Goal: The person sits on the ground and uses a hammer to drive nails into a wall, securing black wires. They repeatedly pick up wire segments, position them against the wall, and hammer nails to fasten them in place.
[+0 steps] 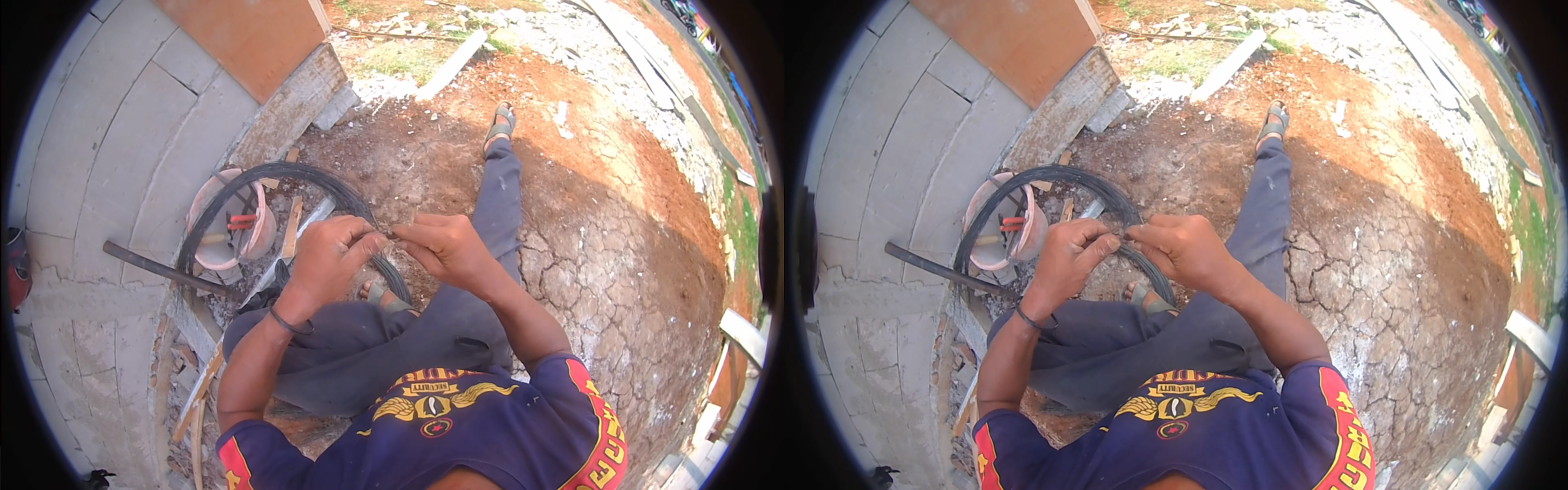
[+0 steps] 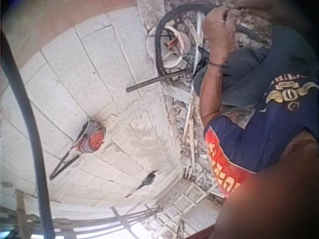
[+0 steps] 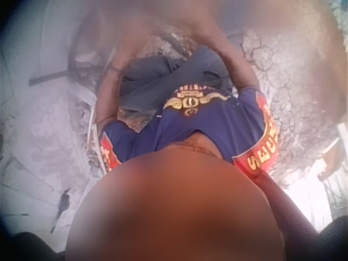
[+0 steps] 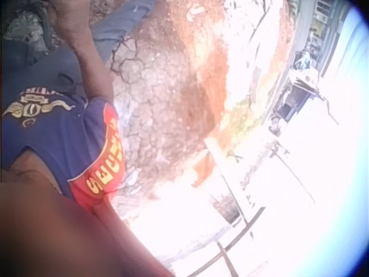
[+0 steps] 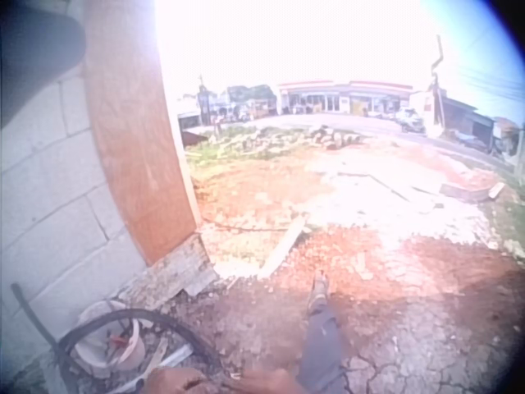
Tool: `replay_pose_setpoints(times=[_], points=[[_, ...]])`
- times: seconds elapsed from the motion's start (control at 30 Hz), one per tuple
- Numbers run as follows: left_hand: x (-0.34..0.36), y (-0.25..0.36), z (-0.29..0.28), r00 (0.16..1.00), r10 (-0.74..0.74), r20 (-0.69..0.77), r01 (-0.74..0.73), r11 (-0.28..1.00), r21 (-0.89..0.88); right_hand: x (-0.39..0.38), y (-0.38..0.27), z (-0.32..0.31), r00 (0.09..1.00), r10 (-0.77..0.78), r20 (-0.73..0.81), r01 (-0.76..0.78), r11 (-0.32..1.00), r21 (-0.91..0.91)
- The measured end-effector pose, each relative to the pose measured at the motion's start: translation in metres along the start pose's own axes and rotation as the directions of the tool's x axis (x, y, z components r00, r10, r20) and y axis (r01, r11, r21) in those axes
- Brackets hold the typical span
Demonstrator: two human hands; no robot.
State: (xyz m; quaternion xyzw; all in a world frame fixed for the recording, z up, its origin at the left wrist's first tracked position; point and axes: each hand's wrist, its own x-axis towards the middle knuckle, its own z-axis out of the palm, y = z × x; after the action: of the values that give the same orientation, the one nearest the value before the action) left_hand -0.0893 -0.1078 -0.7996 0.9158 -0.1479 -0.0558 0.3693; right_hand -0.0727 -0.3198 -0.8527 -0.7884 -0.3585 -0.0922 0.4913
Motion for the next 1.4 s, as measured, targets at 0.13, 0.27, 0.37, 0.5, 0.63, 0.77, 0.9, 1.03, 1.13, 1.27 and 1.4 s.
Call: replay_pose_setpoints(times=[0.13, 0.27, 0.37, 0.5, 0.63, 0.77, 0.9, 1.03, 1.13, 1.27, 1.4], points=[[0.004, -0.011, 0.010, 0.991, 0.031, -0.133, -0.022, 0.998, 0.065, 0.001, -0.009, -0.002, 0.991, -0.016, 0.133, 0.052, 0.962, -0.268], [0.003, -0.018, 0.011, 0.966, 0.254, -0.047, -0.218, 0.901, 0.374, 0.012, -0.011, -0.012, 0.959, -0.132, 0.250, 0.204, 0.935, -0.289], [0.001, -0.015, 0.006, 0.937, 0.319, 0.139, -0.348, 0.849, 0.397, 0.022, -0.004, -0.015, 0.953, -0.190, 0.238, 0.233, 0.957, -0.170], [0.000, -0.009, -0.001, 0.918, 0.366, 0.151, -0.388, 0.907, 0.162, 0.025, 0.004, -0.002, 0.994, -0.014, 0.112, -0.005, 0.986, 0.164], [0.001, -0.010, -0.001, 0.985, 0.174, 0.007, -0.172, 0.977, -0.127, 0.012, -0.004, 0.013, 0.994, 0.105, -0.025, -0.097, 0.970, 0.222], [0.005, -0.016, 0.004, 0.986, 0.132, -0.102, -0.123, 0.988, 0.088, 0.003, -0.016, 0.004, 0.997, 0.009, 0.075, 0.004, 0.986, -0.164], [0.004, -0.017, 0.007, 0.943, 0.330, -0.038, -0.288, 0.870, 0.401, 0.015, -0.014, -0.018, 0.968, -0.067, 0.243, 0.143, 0.940, -0.310], [-0.004, -0.015, 0.004, 0.917, 0.382, 0.118, -0.399, 0.860, 0.318, 0.029, -0.004, -0.016, 0.975, -0.115, 0.191, 0.124, 0.992, -0.036], [-0.007, -0.015, 0.002, 0.958, 0.280, 0.062, -0.280, 0.960, -0.010, 0.028, -0.002, -0.002, 0.986, 0.115, 0.124, -0.146, 0.948, 0.282], [-0.007, -0.018, 0.004, 0.992, 0.092, 0.092, -0.039, 0.885, -0.464, 0.013, -0.011, 0.016, 0.985, 0.132, -0.110, -0.092, 0.946, 0.311], [-0.005, -0.016, 0.015, 0.999, -0.022, 0.036, 0.040, 0.770, -0.637, 0.009, -0.018, 0.027, 0.966, 0.030, -0.255, 0.019, 0.982, 0.188]])
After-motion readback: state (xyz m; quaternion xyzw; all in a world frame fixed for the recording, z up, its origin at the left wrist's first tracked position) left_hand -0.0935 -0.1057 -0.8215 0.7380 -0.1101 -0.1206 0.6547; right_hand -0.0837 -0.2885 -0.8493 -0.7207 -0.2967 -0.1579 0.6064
